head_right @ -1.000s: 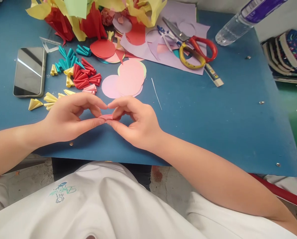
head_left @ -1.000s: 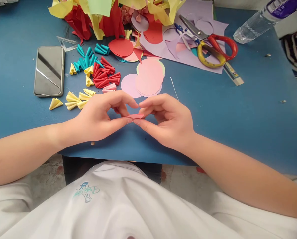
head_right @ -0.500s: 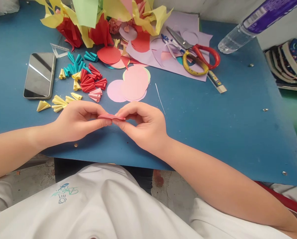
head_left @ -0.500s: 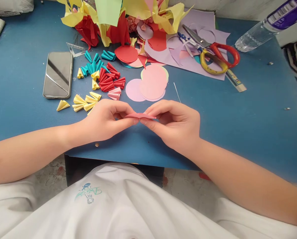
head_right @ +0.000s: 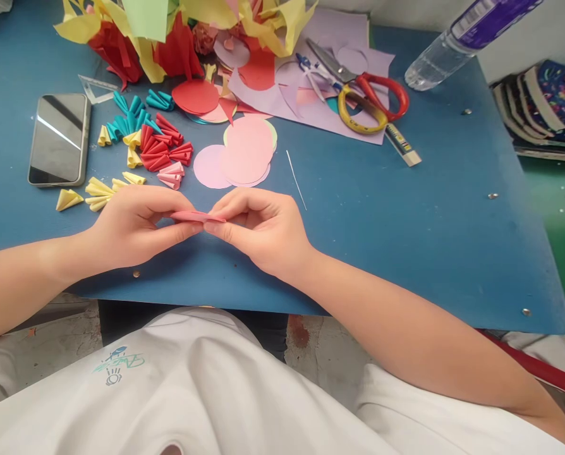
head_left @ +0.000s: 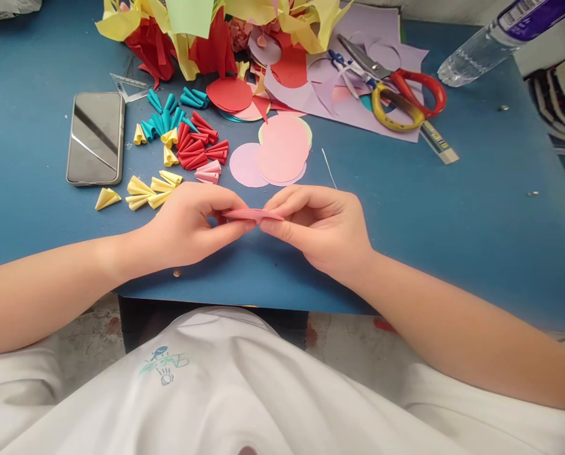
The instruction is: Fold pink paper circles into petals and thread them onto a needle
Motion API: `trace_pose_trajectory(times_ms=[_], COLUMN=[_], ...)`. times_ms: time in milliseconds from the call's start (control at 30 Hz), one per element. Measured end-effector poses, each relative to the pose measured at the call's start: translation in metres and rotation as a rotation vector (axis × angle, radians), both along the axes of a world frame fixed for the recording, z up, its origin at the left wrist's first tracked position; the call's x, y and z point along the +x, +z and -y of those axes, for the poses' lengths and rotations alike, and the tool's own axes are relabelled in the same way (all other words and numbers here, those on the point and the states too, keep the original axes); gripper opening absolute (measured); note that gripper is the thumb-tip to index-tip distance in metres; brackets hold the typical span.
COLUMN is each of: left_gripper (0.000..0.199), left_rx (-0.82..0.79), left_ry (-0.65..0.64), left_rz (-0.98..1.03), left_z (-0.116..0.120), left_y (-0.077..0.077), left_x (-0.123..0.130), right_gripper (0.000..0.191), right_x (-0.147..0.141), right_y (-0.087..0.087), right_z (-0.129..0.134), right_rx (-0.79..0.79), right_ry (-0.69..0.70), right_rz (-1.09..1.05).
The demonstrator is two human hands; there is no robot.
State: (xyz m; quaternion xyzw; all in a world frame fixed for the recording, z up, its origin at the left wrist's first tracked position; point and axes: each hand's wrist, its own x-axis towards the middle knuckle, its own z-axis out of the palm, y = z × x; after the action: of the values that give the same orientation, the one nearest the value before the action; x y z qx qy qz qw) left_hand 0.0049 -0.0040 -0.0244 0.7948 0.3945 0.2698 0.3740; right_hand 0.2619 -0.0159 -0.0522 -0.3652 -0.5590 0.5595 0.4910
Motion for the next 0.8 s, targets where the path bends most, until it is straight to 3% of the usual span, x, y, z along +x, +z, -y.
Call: trace_pose_trajectory(times_ms=[200,333,467,700,800], left_gripper=[0.032,0.027,0.025,0.032,0.032], left_rx=[0.068,0.140,0.079,0.075,0.066], left_ry=[-0.006,-0.068,-0.080,-0.137,-0.154], left_rz=[-0.052,-0.006,-0.019,-0.058,-0.063], left_z=[-0.001,-0.003,-0.002,-0.002,-0.002], left_y=[0.002,-0.003,-0.002,-0.003,-0.001], left_x=[-0.003,0.000,0.003,0.004,0.003], right_gripper=[0.020,0.016,0.009,0.017,0.013], right_x=[0.006,0.004,0.005,0.006,0.007], right_y=[-0.004,-0.010,-0.013,-0.010,-0.007], right_z=[-0.001,-0.003,-0.005,-0.004,-0.004], right_rx=[0.071,0.280,0.422,0.359,0.420], right_ry=[0.046,0.049,0.037,0.049,0.060], right_rz=[0.133,0.208,0.304,0.302,0.279])
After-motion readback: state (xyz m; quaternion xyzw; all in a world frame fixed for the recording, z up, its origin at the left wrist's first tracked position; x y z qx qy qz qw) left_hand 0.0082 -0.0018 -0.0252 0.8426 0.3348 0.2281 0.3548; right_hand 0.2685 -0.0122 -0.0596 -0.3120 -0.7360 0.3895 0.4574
